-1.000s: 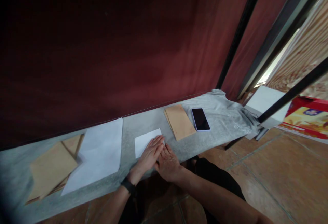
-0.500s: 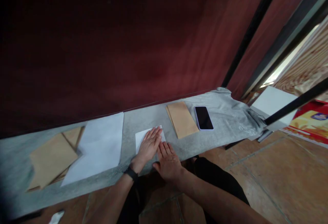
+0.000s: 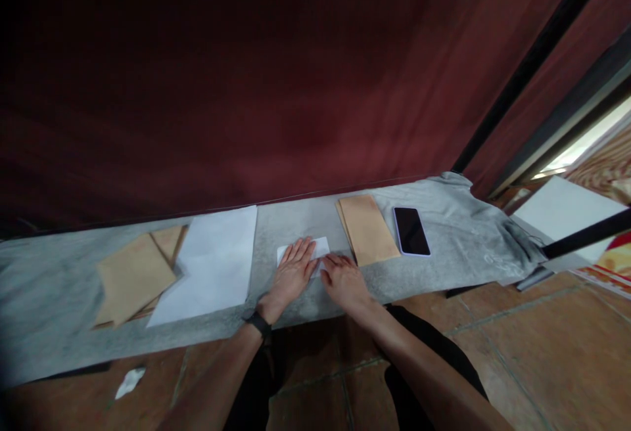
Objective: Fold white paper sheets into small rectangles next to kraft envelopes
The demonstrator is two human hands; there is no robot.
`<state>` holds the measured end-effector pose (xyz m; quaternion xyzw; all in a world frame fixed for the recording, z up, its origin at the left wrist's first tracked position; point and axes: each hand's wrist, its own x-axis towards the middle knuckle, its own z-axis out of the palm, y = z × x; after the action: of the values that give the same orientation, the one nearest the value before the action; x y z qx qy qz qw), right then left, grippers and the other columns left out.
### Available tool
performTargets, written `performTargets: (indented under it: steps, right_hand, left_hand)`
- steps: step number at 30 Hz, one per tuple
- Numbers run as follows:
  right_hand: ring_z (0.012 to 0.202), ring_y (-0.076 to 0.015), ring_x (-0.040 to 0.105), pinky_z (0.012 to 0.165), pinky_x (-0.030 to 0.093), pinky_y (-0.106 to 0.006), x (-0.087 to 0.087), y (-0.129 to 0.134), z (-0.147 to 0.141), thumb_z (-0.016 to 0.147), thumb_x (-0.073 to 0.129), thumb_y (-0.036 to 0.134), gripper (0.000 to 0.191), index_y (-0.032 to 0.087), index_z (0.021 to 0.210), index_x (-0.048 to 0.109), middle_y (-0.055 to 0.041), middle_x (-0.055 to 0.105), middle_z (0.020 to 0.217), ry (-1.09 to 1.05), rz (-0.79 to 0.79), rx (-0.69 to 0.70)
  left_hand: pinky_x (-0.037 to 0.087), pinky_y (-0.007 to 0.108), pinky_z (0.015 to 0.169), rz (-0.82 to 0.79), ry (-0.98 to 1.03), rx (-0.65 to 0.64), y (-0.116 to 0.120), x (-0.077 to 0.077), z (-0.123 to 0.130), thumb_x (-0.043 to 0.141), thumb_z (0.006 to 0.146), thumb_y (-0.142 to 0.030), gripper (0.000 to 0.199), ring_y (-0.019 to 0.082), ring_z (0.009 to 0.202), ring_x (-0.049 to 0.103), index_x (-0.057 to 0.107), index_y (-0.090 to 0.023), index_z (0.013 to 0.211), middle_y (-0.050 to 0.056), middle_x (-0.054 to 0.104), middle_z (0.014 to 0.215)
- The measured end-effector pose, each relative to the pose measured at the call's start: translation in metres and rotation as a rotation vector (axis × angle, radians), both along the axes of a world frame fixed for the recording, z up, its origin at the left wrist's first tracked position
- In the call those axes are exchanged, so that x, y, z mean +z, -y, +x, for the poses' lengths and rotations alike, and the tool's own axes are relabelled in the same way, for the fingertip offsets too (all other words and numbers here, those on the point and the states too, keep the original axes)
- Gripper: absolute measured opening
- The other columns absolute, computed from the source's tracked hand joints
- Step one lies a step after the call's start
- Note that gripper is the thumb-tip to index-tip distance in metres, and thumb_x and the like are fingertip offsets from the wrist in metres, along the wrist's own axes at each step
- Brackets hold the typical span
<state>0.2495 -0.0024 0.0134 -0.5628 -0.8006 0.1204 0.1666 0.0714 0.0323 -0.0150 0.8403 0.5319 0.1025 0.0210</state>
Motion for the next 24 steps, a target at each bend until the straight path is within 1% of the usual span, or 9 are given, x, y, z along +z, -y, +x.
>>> performTargets:
  steps: [4, 7, 10, 15, 18, 20, 21, 23, 24]
  right_hand:
    - [0.114, -0.0248, 0.065, 0.102, 0.05, -0.041, -0.015, -0.006, 0.003, 0.097, 0.051, 0.019, 0.029, 0.021, 0.12, 0.069, -0.0101, 0.067, 0.129, 0.019, 0.035, 0.03]
    - [0.122, -0.0274, 0.06, 0.104, 0.05, -0.045, -0.027, -0.011, 0.009, 0.097, 0.053, 0.021, 0.033, 0.02, 0.128, 0.065, -0.0119, 0.064, 0.133, 0.001, 0.077, 0.045]
    - [0.129, -0.0286, 0.055, 0.108, 0.048, -0.048, -0.036, -0.014, 0.015, 0.098, 0.054, 0.024, 0.041, 0.02, 0.138, 0.058, -0.0132, 0.059, 0.14, -0.007, 0.108, 0.064]
    - [0.133, -0.0284, 0.052, 0.112, 0.045, -0.048, -0.038, -0.014, 0.017, 0.097, 0.054, 0.023, 0.045, 0.02, 0.141, 0.056, -0.0133, 0.056, 0.144, -0.004, 0.108, 0.09]
    - [0.132, -0.0292, 0.053, 0.112, 0.045, -0.049, -0.034, -0.015, 0.015, 0.095, 0.056, 0.021, 0.045, 0.019, 0.14, 0.057, -0.0136, 0.057, 0.142, -0.005, 0.103, 0.075]
    - [0.131, -0.029, 0.054, 0.112, 0.045, -0.048, -0.032, -0.018, 0.015, 0.094, 0.058, 0.021, 0.044, 0.018, 0.138, 0.059, -0.0135, 0.059, 0.14, -0.02, 0.095, 0.078]
    - [0.13, -0.0282, 0.055, 0.112, 0.045, -0.047, -0.03, -0.02, 0.015, 0.094, 0.057, 0.021, 0.042, 0.018, 0.136, 0.06, -0.0131, 0.06, 0.138, -0.033, 0.089, 0.083]
    - [0.127, -0.0257, 0.057, 0.111, 0.046, -0.045, -0.028, -0.025, 0.016, 0.096, 0.054, 0.021, 0.037, 0.019, 0.132, 0.063, -0.0121, 0.062, 0.135, -0.062, 0.068, 0.095]
    - [0.126, -0.0245, 0.058, 0.111, 0.046, -0.044, -0.027, -0.028, 0.016, 0.097, 0.051, 0.02, 0.035, 0.018, 0.129, 0.065, -0.0118, 0.064, 0.133, -0.074, 0.056, 0.099]
  left_hand:
    - [0.023, 0.046, 0.126, -0.016, -0.006, 0.014, 0.0, -0.002, 0.0, 0.025, 0.107, -0.042, 0.056, 0.024, 0.153, 0.027, 0.039, -0.016, 0.154, 0.007, 0.036, 0.163]
    - [0.022, 0.046, 0.126, -0.021, -0.024, 0.038, 0.001, -0.004, -0.004, 0.025, 0.106, -0.046, 0.058, 0.024, 0.154, 0.024, 0.037, -0.018, 0.155, 0.006, 0.034, 0.164]
    - [0.022, 0.048, 0.126, -0.022, -0.047, 0.107, 0.003, -0.005, -0.015, 0.026, 0.105, -0.049, 0.06, 0.024, 0.154, 0.024, 0.034, -0.02, 0.157, 0.006, 0.033, 0.164]
    - [0.026, 0.05, 0.124, -0.002, -0.078, 0.214, 0.005, -0.004, -0.041, 0.029, 0.105, -0.045, 0.059, 0.027, 0.152, 0.029, 0.036, -0.015, 0.156, 0.012, 0.037, 0.161]
    - [0.026, 0.052, 0.124, 0.067, -0.063, 0.27, 0.009, 0.001, -0.044, 0.033, 0.104, -0.039, 0.058, 0.03, 0.151, 0.029, 0.038, -0.008, 0.153, 0.017, 0.036, 0.161]
    - [0.027, 0.05, 0.124, 0.098, -0.029, 0.23, 0.016, 0.007, -0.036, 0.033, 0.104, -0.037, 0.058, 0.029, 0.152, 0.028, 0.037, -0.006, 0.153, 0.019, 0.034, 0.162]
    - [0.028, 0.048, 0.124, 0.093, -0.009, 0.172, 0.021, 0.009, -0.03, 0.033, 0.105, -0.037, 0.057, 0.028, 0.152, 0.027, 0.037, -0.007, 0.153, 0.017, 0.033, 0.162]
    - [0.031, 0.045, 0.123, 0.038, 0.02, -0.001, 0.032, 0.013, -0.017, 0.033, 0.105, -0.038, 0.054, 0.024, 0.152, 0.028, 0.039, -0.013, 0.153, 0.012, 0.036, 0.162]
    - [0.031, 0.045, 0.123, 0.004, 0.025, -0.077, 0.037, 0.014, -0.011, 0.033, 0.106, -0.039, 0.052, 0.023, 0.152, 0.028, 0.041, -0.017, 0.152, 0.009, 0.038, 0.161]
